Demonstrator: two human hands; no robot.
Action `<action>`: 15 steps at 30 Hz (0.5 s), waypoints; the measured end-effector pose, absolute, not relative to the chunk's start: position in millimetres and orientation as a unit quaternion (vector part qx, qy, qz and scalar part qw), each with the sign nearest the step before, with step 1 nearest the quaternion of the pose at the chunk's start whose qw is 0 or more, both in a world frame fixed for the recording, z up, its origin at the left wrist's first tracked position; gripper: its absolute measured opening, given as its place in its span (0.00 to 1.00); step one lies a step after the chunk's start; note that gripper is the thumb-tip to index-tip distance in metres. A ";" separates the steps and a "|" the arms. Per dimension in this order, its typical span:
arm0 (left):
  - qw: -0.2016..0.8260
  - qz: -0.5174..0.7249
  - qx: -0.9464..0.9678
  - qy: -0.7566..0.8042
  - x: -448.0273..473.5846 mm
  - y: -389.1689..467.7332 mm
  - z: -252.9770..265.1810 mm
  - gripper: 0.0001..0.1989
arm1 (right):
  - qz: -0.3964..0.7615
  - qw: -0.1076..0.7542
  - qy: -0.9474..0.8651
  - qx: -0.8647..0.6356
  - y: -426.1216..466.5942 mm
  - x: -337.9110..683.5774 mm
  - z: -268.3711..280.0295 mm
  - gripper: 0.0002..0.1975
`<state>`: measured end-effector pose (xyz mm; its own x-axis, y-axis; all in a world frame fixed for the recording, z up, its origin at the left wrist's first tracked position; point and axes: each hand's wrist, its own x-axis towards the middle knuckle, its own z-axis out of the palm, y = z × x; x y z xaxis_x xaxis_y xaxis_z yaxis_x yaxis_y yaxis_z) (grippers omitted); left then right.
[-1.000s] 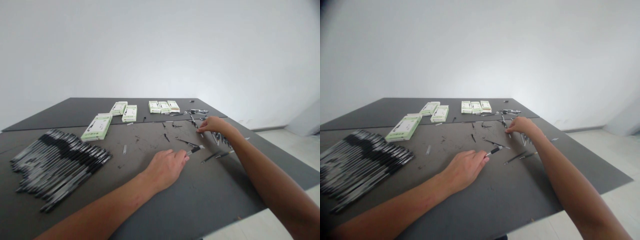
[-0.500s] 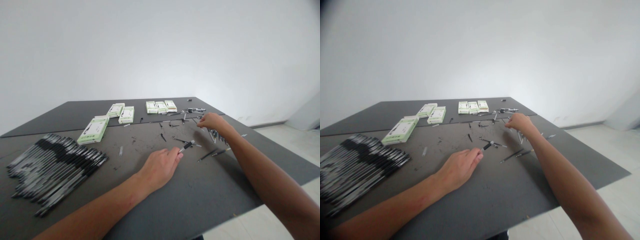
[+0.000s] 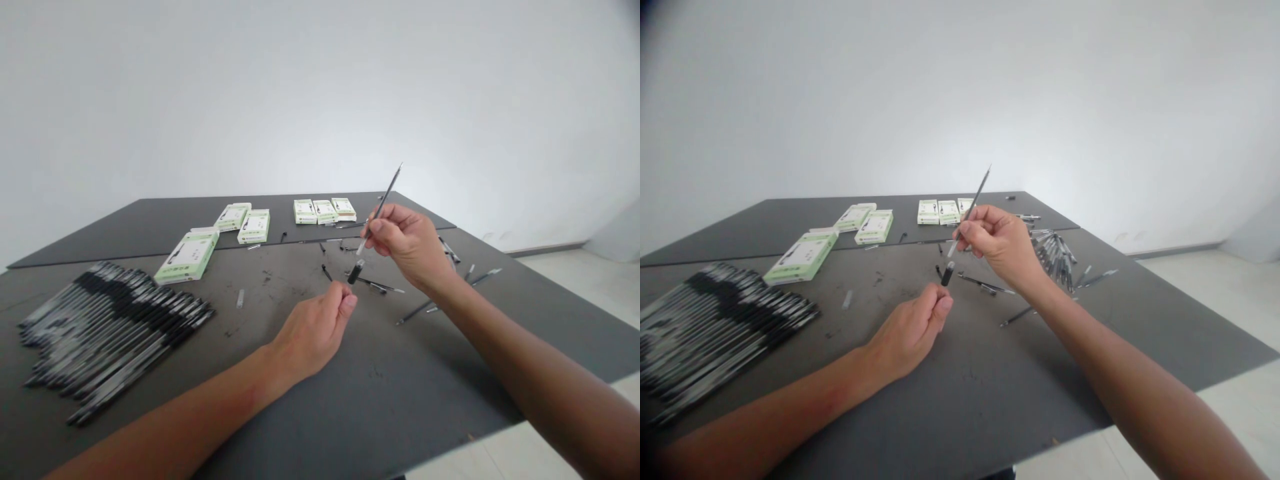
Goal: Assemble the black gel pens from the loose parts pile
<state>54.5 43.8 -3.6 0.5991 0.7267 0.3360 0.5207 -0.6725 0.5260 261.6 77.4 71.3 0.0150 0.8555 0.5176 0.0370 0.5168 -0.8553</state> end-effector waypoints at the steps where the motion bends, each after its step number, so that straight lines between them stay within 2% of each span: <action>1: 0.196 0.273 0.872 0.355 54.5 43.8 -3.6 0.17 | 0.335 0.616 -0.619 -0.354 74.1 258.5 71.5 0.19; 8: 0.216 0.287 0.866 0.348 53.9 42.8 -2.7 0.17 | 0.275 0.620 -0.640 -0.361 67.0 258.0 75.5 0.19; 15: 0.219 0.280 0.869 0.344 53.8 43.8 -2.0 0.16 | 0.274 0.625 -0.640 -0.353 67.0 257.4 77.8 0.19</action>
